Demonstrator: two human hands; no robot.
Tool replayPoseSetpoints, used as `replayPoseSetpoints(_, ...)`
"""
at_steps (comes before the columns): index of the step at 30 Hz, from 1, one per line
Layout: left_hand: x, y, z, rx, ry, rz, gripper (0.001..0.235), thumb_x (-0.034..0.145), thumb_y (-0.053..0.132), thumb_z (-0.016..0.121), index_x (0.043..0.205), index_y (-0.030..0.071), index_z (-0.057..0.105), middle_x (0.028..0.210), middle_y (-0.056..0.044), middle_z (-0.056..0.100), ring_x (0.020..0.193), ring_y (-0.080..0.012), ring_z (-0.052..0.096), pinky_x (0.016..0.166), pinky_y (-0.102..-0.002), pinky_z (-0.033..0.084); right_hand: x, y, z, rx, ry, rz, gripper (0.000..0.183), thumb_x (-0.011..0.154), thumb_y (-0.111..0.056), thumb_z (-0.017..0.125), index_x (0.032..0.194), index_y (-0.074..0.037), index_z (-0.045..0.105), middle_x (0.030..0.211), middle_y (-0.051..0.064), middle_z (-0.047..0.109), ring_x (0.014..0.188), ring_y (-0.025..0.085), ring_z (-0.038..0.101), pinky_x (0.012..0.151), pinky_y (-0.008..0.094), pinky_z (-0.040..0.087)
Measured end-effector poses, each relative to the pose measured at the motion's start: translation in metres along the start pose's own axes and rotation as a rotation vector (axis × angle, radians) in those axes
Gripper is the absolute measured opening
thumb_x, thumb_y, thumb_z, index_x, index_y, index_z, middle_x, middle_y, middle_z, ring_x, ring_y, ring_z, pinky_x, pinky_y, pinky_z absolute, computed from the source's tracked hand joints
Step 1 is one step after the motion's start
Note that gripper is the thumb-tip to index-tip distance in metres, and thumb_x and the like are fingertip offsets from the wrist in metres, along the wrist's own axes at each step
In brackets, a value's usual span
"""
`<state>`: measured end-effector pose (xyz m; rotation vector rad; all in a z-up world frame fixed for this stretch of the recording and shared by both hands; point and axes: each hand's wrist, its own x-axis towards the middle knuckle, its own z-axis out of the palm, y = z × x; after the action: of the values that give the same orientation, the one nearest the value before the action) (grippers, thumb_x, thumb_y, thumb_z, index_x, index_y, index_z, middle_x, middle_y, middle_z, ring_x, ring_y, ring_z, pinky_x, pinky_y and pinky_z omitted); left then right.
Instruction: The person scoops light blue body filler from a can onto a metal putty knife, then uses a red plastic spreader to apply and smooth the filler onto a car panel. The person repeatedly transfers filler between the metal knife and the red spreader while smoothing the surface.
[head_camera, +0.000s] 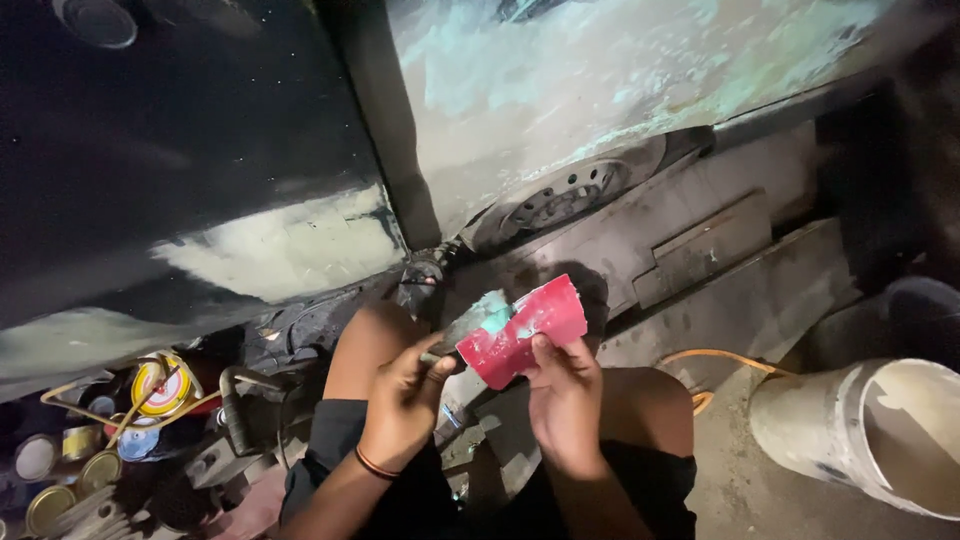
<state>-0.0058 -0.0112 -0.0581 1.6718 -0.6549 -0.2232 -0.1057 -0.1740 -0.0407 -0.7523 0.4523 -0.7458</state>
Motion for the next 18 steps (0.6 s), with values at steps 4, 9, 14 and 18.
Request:
replayPoseSetpoints(4, 0.007, 0.013, 0.000, 0.086, -0.035, 0.036, 0.036, 0.102, 0.029, 0.058, 0.128, 0.007, 0.070, 0.126, -0.008, 0.076, 0.117, -0.0231, 0.073, 0.094, -0.034, 0.059, -0.001, -0.005, 0.004, 0.027, 0.086, 0.056, 0.026, 0.092, 0.004, 0.065, 0.117, 0.003, 0.070, 0.094, 0.009, 0.072, 0.082, 0.018, 0.063, 0.070, 0.031, 0.050)
replayPoseSetpoints(9, 0.006, -0.004, 0.006, 0.027, -0.092, -0.196, 0.037, 0.099, 0.030, 0.060, 0.128, 0.012, 0.072, 0.116, -0.005, 0.081, 0.109, -0.0168, 0.076, 0.089, -0.029, 0.061, -0.003, -0.031, 0.007, 0.152, -0.120, -0.045, 0.023, 0.093, 0.003, 0.065, 0.116, 0.003, 0.067, 0.094, 0.007, 0.068, 0.076, 0.016, 0.061, 0.073, 0.028, 0.051)
replayPoseSetpoints(14, 0.011, 0.004, 0.001, -0.354, -0.004, -0.608, 0.024, 0.095, 0.012, 0.066, 0.116, 0.001, 0.067, 0.083, -0.018, 0.076, 0.071, -0.0284, 0.078, 0.068, -0.038, 0.068, -0.004, -0.023, -0.003, -0.753, -0.212, -0.774, 0.027, 0.090, -0.006, 0.075, 0.116, -0.002, 0.069, 0.113, 0.013, 0.073, 0.102, 0.025, 0.075, 0.092, 0.031, 0.066)
replayPoseSetpoints(18, 0.020, 0.017, -0.011, -0.502, -0.022, -0.501, 0.019, 0.091, 0.008, 0.071, 0.108, 0.002, 0.075, 0.091, -0.009, 0.073, 0.079, -0.0211, 0.063, 0.069, -0.030, 0.048, 0.003, -0.003, -0.007, -0.978, -0.599, -1.067, 0.036, 0.086, 0.012, 0.077, 0.120, 0.005, 0.068, 0.122, 0.021, 0.070, 0.118, 0.036, 0.071, 0.107, 0.043, 0.063)
